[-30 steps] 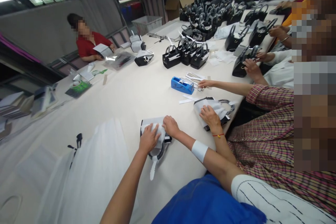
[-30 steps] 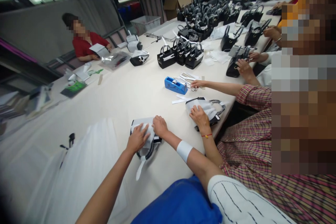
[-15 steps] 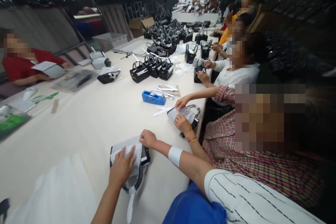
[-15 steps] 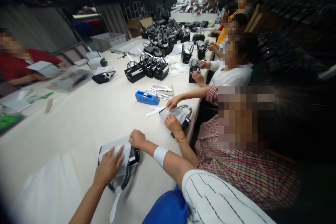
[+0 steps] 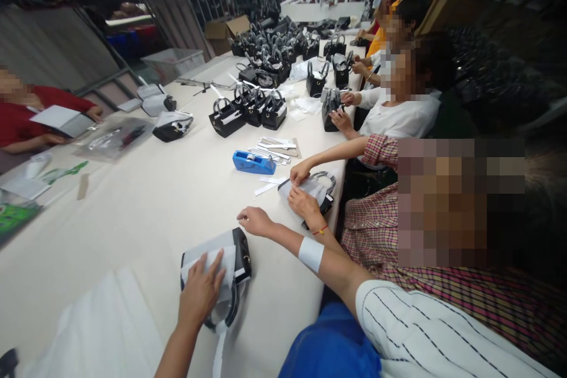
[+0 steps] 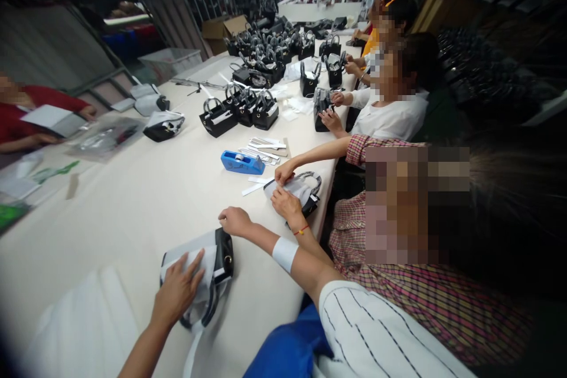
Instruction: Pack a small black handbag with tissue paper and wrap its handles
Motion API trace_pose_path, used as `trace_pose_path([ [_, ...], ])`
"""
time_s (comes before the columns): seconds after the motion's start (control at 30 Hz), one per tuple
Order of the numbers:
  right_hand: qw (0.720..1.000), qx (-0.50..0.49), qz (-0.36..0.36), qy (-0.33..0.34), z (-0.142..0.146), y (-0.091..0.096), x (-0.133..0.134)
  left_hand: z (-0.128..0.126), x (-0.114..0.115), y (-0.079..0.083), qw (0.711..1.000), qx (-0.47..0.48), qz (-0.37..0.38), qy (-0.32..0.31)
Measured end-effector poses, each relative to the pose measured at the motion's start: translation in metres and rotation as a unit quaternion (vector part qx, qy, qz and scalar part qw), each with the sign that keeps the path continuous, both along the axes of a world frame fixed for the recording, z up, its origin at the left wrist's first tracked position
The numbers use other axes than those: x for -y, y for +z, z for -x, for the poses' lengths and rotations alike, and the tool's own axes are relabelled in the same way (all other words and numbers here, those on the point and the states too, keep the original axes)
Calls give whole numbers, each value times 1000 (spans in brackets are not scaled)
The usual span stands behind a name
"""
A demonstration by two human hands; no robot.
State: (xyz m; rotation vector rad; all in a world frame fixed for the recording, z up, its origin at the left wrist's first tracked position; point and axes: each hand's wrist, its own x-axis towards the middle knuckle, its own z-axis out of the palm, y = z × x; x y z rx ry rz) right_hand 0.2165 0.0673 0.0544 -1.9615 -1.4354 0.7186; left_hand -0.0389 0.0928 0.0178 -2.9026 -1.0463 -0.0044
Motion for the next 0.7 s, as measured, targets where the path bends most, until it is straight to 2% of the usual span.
trace_pose_path([
  [0.23,1000,9,-18,-18,-35,10,-20,1,3,-1,1000,2,-1,17],
  [0.53,999,23,-28,-17,-60,7,-54,0,4,2,1000,18,11,15],
  [0.6,997,30,-45,-49,-77,8,-64,0,6,3,999,22,20,20],
  [0.7,984,46,-89,-148,-116,12,-82,-1,8,5,999,23,30,33],
])
